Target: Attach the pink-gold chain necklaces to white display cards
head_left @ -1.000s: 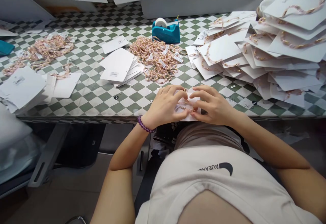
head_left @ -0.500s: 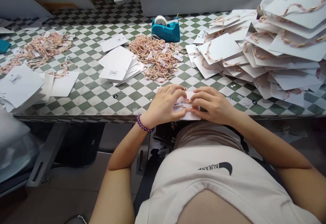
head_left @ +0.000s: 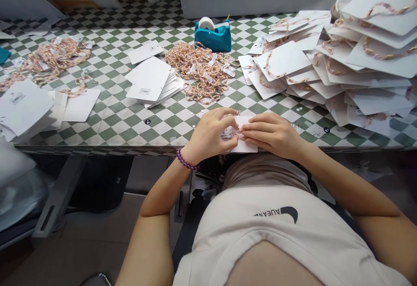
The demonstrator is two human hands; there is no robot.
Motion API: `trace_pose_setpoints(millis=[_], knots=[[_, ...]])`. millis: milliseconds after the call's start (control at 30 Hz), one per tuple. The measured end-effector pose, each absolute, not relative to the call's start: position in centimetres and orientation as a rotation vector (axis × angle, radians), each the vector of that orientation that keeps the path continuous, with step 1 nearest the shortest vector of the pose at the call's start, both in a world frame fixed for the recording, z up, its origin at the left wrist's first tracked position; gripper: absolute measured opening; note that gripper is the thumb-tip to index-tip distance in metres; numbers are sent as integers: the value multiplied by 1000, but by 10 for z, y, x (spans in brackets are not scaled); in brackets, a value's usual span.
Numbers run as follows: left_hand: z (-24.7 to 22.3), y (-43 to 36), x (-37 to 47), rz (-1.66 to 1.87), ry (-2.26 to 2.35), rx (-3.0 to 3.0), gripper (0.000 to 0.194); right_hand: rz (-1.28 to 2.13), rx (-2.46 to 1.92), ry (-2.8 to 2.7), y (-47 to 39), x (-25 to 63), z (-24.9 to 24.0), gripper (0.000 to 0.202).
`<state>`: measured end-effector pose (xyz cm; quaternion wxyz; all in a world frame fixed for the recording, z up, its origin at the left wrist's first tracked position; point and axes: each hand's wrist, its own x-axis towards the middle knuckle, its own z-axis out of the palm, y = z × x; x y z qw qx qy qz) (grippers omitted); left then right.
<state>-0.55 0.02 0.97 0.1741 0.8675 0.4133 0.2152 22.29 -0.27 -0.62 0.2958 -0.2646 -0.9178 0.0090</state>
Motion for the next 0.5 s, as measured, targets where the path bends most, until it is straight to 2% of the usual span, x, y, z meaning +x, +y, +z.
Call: trace_pose_setpoints(millis=[233,500], knots=[[12,-2,-5,800,1202,2339,6,-5,-670,-2465,-2,224,-3,21],[7,-2,-11,836,1136,2344,14,-46,-591,-2469,-4,220,3,24]])
